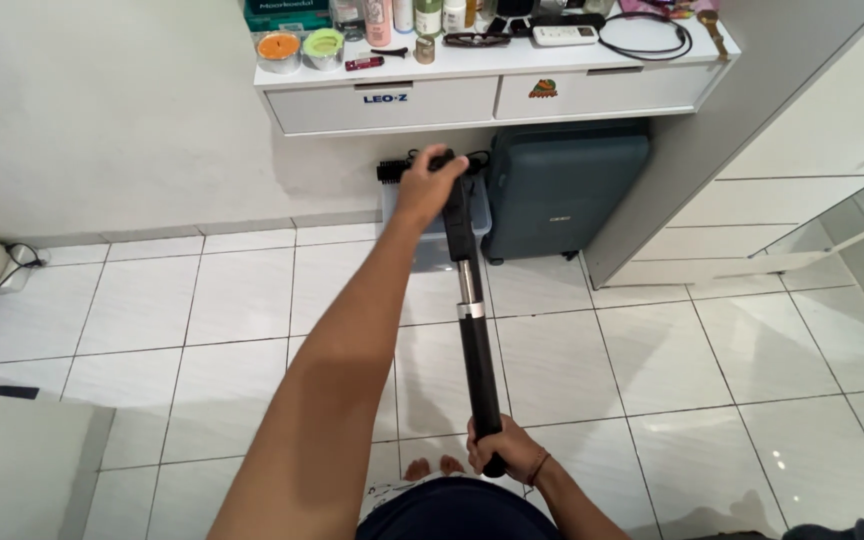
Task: Collapsing a tripod, putting it into a drawer, and lighting decorative candles on a vanity.
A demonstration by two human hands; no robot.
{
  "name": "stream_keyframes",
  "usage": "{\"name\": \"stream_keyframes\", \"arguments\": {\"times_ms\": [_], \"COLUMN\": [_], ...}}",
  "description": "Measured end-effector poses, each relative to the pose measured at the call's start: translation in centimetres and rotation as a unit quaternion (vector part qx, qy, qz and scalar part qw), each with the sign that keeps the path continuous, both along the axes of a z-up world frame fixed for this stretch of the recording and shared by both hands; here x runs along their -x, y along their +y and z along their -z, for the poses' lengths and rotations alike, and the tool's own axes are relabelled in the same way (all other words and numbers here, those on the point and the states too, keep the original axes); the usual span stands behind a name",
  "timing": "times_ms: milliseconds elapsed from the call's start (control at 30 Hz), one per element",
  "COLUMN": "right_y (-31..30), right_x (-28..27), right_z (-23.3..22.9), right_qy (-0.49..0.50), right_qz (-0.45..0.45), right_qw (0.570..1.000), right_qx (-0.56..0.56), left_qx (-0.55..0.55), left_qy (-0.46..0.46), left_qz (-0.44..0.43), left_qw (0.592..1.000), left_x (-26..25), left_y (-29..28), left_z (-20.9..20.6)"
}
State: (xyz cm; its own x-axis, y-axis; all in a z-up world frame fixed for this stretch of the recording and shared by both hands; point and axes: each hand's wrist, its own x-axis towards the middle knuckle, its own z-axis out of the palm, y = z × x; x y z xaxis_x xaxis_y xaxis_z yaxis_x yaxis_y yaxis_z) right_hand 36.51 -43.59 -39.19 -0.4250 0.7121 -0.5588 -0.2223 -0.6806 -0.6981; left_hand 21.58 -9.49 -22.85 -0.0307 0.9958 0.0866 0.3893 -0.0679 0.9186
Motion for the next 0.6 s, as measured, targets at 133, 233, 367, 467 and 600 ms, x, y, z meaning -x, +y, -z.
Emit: {"name": "stream_keyframes", "arguments": {"times_ms": [133, 233, 367, 467, 600], "right_y": [-0.3, -0.8, -1.5, -1.6, -2.1], "right_x": [0.3, 1.1, 2.6, 2.7, 2.2], "right_z": [-1.6, -2.8, -4.6, -3.5, -2.0], "right_qy": [0.094, 0.121, 0.076, 0.016, -0.062], "right_qz": [-0.025, -0.058, 0.002, 0.021, 0.025], "right_qw": [0.995, 0.991, 0.997, 0.999, 0.997], "right_qx": [-0.02, -0.029, -0.028, -0.033, -0.032], "left_qx": [0.032, 0.123, 0.157, 0.122, 0.089], "left_qy": [-0.118, -0.295, -0.367, -0.354, -0.35], "left_qz": [0.023, 0.11, 0.157, 0.139, 0.119], "left_qw": [0.992, 0.941, 0.903, 0.917, 0.925], "left_x": [1.7, 2.6, 2.0, 0.7, 0.1], "left_y": [1.0, 0.7, 1.3, 1.4, -0.1], "left_z": [-2.5, -3.8, -3.1, -2.1, -0.9]}}
